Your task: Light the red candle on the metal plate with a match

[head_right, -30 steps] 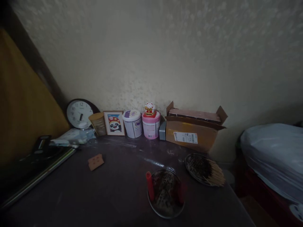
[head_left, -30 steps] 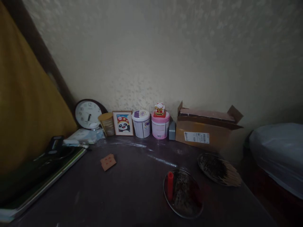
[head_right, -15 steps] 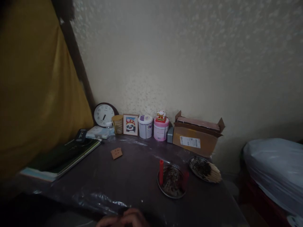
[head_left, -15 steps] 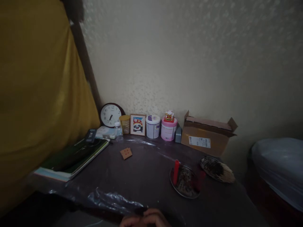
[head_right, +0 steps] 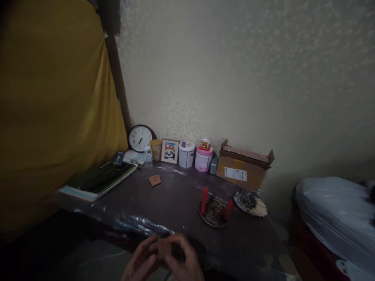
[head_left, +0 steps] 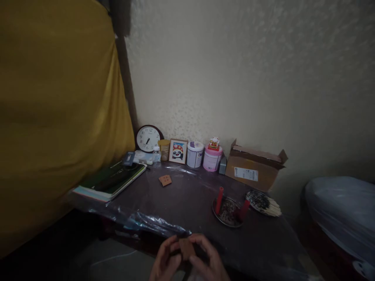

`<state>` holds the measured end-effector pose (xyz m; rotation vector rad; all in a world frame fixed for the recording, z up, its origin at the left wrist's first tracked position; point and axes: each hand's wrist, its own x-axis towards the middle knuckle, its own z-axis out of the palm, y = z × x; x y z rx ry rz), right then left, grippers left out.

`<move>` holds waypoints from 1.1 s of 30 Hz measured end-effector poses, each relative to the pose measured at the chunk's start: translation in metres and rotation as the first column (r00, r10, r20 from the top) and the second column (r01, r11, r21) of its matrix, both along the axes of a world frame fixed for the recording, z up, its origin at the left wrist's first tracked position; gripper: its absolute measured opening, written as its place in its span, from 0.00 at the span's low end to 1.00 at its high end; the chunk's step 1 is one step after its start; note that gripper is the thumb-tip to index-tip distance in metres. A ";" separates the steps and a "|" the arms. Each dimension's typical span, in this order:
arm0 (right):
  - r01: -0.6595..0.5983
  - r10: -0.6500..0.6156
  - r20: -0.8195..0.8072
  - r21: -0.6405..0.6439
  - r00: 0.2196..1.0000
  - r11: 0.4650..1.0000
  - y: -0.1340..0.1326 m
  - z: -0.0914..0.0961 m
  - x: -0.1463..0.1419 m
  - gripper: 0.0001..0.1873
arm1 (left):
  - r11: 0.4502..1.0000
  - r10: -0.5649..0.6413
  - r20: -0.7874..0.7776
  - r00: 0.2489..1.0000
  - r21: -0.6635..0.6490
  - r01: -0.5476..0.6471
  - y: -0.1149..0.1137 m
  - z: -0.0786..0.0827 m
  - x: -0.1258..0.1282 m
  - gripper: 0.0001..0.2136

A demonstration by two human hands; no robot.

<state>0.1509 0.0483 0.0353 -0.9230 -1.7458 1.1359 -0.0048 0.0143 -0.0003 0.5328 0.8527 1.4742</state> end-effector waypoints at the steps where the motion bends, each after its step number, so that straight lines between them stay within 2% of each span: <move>1: 0.007 -0.007 -0.006 0.016 1.000 1.000 -0.002 0.003 0.000 0.21 | 0.998 -0.049 0.064 0.997 -0.043 0.051 -0.002 0.004 -0.001 0.18; 4: 0.008 -0.006 -0.028 0.064 1.000 0.998 -0.010 0.005 -0.003 0.18 | 0.969 -0.219 0.246 0.944 -0.061 0.241 -0.008 0.014 -0.003 0.13; 8: 0.043 -0.044 0.008 0.144 0.999 0.989 -0.024 -0.001 -0.011 0.14 | 0.947 -0.290 0.431 0.855 0.001 0.320 -0.016 0.019 -0.001 0.08; 12: 0.085 -0.097 0.051 0.201 0.994 0.976 -0.034 -0.010 -0.011 0.13 | 0.931 -0.318 0.490 0.812 0.001 0.365 -0.021 0.016 0.001 0.09; 16: 0.089 -0.097 0.026 0.231 0.995 0.969 -0.041 -0.015 -0.008 0.17 | 0.946 -0.262 0.500 0.826 -0.035 0.321 -0.025 0.017 0.006 0.10; 20: 0.116 -0.128 0.035 0.231 0.991 0.966 -0.046 -0.012 -0.007 0.18 | 0.935 -0.310 0.483 0.819 -0.002 0.356 -0.027 0.022 0.012 0.11; 27: 0.210 -0.222 0.048 0.184 0.974 0.960 -0.053 -0.007 -0.009 0.17 | 0.927 -0.354 0.378 0.856 0.017 0.375 -0.031 0.034 0.014 0.12; 30: 0.225 -0.234 0.033 0.172 0.972 0.959 -0.056 -0.004 -0.012 0.18 | 0.938 -0.333 0.375 0.865 0.036 0.345 -0.033 0.034 0.014 0.13; 33: 0.245 -0.254 0.039 0.154 0.966 0.957 -0.058 -0.004 -0.015 0.17 | 0.953 -0.294 0.304 0.906 0.021 0.302 -0.035 0.035 0.014 0.15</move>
